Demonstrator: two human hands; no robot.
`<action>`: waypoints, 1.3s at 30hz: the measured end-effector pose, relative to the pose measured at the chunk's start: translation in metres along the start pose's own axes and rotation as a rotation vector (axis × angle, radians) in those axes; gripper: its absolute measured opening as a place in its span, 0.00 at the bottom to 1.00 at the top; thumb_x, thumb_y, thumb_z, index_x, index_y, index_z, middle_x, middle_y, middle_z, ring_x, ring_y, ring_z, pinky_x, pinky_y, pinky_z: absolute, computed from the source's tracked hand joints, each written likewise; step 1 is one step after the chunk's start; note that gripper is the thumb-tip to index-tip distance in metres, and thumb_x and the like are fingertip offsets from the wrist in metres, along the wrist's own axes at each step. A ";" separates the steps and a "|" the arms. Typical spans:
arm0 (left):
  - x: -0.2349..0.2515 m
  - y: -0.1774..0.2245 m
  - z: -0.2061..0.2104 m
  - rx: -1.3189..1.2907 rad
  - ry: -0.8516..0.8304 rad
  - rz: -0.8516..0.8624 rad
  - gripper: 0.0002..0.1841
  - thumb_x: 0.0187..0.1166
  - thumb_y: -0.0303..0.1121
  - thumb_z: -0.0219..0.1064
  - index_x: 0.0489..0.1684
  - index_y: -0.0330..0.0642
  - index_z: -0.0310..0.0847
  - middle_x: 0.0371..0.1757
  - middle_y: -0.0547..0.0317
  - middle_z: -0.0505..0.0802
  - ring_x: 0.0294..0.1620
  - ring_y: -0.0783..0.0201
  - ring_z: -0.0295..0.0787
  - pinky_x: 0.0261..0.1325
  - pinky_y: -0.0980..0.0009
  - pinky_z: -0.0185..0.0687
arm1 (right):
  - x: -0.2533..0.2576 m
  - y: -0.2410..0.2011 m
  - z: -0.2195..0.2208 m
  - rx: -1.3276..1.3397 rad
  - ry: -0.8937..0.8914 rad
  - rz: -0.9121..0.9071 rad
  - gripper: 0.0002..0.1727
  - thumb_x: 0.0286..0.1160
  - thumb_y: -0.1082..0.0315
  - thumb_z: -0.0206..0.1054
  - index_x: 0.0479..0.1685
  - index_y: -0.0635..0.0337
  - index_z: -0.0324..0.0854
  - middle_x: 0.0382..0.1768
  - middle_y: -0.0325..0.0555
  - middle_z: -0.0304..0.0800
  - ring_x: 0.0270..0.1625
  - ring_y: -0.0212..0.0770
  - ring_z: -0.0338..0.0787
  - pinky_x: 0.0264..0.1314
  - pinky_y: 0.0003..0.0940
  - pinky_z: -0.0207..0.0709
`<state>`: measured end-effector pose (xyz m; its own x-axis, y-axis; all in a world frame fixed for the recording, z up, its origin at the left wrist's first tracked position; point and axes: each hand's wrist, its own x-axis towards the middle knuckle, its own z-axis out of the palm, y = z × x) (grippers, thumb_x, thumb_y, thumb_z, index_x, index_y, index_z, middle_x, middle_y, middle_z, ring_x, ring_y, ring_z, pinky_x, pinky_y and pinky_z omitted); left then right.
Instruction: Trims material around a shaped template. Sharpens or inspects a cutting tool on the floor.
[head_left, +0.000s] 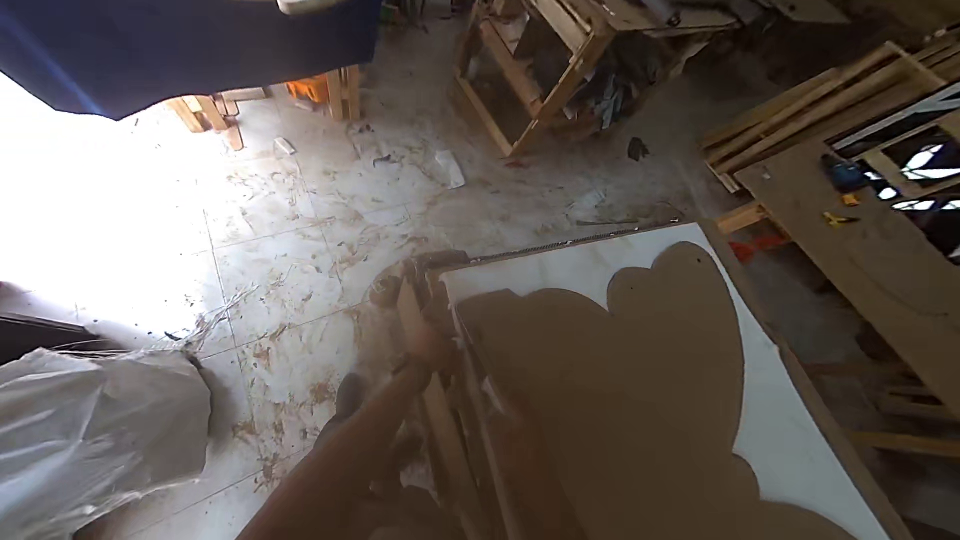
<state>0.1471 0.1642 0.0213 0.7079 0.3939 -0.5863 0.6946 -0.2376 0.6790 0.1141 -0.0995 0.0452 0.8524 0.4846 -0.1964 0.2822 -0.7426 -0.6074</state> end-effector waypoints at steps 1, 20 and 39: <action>0.002 0.001 0.001 -0.022 0.018 0.023 0.27 0.63 0.42 0.81 0.62 0.41 0.86 0.59 0.45 0.92 0.59 0.46 0.90 0.62 0.41 0.85 | 0.003 0.000 -0.003 -0.011 -0.001 -0.011 0.28 0.84 0.59 0.62 0.84 0.31 0.74 0.74 0.31 0.84 0.75 0.30 0.82 0.78 0.39 0.79; -0.064 0.059 -0.034 -0.063 -0.209 -0.129 0.17 0.85 0.33 0.66 0.66 0.32 0.80 0.62 0.37 0.89 0.65 0.43 0.87 0.71 0.45 0.78 | -0.017 -0.018 0.002 -0.226 -0.030 0.118 0.30 0.86 0.60 0.59 0.88 0.26 0.68 0.71 0.35 0.85 0.70 0.36 0.86 0.72 0.44 0.83; -0.028 -0.034 0.053 0.032 -0.197 0.098 0.09 0.73 0.38 0.73 0.44 0.47 0.92 0.40 0.52 0.97 0.41 0.51 0.96 0.51 0.40 0.90 | -0.205 0.066 -0.023 0.031 0.010 0.110 0.28 0.83 0.61 0.63 0.84 0.35 0.75 0.66 0.35 0.89 0.64 0.32 0.88 0.66 0.35 0.85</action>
<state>0.1109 0.1137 -0.0088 0.7815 0.1869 -0.5953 0.6226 -0.2955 0.7246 -0.0319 -0.2583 0.0635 0.8821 0.3960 -0.2553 0.1730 -0.7763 -0.6062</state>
